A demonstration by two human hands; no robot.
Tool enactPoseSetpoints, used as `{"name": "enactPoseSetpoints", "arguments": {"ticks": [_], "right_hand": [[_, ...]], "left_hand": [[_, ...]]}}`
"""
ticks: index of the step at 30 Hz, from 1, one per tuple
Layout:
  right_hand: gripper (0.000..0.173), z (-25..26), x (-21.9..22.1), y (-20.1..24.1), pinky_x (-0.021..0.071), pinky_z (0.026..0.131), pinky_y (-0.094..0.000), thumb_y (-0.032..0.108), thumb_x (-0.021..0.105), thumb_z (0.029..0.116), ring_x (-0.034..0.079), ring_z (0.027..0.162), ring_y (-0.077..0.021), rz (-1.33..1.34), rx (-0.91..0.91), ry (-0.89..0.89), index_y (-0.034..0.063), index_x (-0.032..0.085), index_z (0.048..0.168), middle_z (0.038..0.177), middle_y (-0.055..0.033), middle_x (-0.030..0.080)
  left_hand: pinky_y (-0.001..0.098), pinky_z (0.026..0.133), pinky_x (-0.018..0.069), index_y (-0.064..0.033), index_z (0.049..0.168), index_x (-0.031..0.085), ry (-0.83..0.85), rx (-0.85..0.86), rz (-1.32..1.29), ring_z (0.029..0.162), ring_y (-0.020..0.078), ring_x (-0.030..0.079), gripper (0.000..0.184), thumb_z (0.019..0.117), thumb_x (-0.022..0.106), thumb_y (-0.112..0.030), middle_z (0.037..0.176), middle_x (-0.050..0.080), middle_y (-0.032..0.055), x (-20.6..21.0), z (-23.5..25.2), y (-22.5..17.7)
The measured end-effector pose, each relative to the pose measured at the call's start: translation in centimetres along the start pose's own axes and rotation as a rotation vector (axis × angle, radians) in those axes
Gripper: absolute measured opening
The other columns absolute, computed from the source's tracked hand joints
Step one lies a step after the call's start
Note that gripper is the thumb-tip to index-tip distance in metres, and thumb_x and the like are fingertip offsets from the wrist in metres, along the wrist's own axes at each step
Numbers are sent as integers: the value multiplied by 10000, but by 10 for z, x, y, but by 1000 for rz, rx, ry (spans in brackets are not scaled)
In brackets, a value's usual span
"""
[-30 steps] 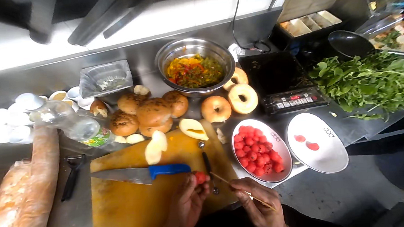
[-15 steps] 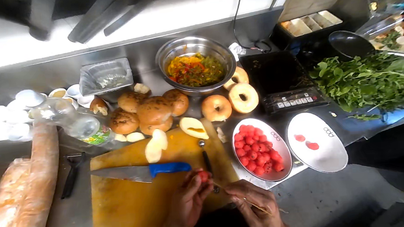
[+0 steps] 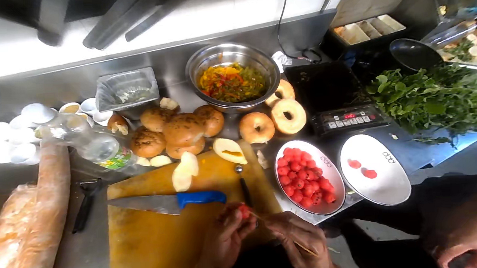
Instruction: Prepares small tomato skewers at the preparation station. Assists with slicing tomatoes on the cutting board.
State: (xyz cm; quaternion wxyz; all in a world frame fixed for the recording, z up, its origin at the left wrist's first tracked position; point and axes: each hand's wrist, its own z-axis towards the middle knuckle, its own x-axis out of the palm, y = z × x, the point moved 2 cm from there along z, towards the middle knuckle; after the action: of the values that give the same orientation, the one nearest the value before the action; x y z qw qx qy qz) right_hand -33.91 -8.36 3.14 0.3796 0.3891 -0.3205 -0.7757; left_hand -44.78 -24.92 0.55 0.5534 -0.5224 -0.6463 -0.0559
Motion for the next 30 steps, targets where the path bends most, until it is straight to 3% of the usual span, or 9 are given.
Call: {"name": "enactPoseSetpoints", "arguments": {"ticks": [9,14,18,21,25,28,30], "right_hand": [[195,2,-1,1,614,914,-301,163,587,1049,721,1051,-160,49,11,-12,69,748,1106,1126,-88,751],[199,3,1,-1,623,914,-309,181,598,1046,728,1048,-155,96,46,-24,66,750,1107,1117,-80,757],[194,5,-1,-4,615,913,-301,179,593,1045,725,1044,-144,-18,50,-38,98,758,1107,1099,-72,762],[220,10,-15,-8,629,906,-325,203,583,1054,737,1040,-160,-90,59,-82,89,769,1090,1093,-83,767],[206,8,-28,-11,640,850,-350,216,627,1035,744,965,-185,120,144,-175,79,762,1111,1072,-87,765],[98,9,-21,-6,632,796,-291,177,739,959,733,889,-141,269,206,-209,100,724,1017,969,-41,749],[80,11,-14,-3,612,769,-267,145,745,948,712,873,-121,286,197,-164,111,675,967,927,-28,722]], "left_hand": [[375,856,628,-33,1142,641,-6,18,30,955,261,743,236,928,732,-75,1097,723,179,0,1,0],[376,878,623,-31,1168,617,0,32,97,990,256,735,249,938,710,-60,1149,713,170,-1,1,-2],[381,869,625,-35,1168,629,-41,39,125,973,250,734,246,938,709,-64,1123,718,155,0,0,0],[372,894,619,-64,1146,647,20,57,59,995,244,737,234,929,731,-89,1118,725,145,3,1,-1],[400,917,609,-59,1168,618,37,37,24,1030,269,723,202,970,658,-42,1157,706,166,2,5,-4],[380,897,599,-85,1166,639,61,50,49,1026,248,714,205,965,658,-53,1213,695,160,1,9,-3],[369,891,596,-87,1165,644,78,67,64,1016,237,711,211,959,657,-43,1225,689,157,3,9,-3]]}}
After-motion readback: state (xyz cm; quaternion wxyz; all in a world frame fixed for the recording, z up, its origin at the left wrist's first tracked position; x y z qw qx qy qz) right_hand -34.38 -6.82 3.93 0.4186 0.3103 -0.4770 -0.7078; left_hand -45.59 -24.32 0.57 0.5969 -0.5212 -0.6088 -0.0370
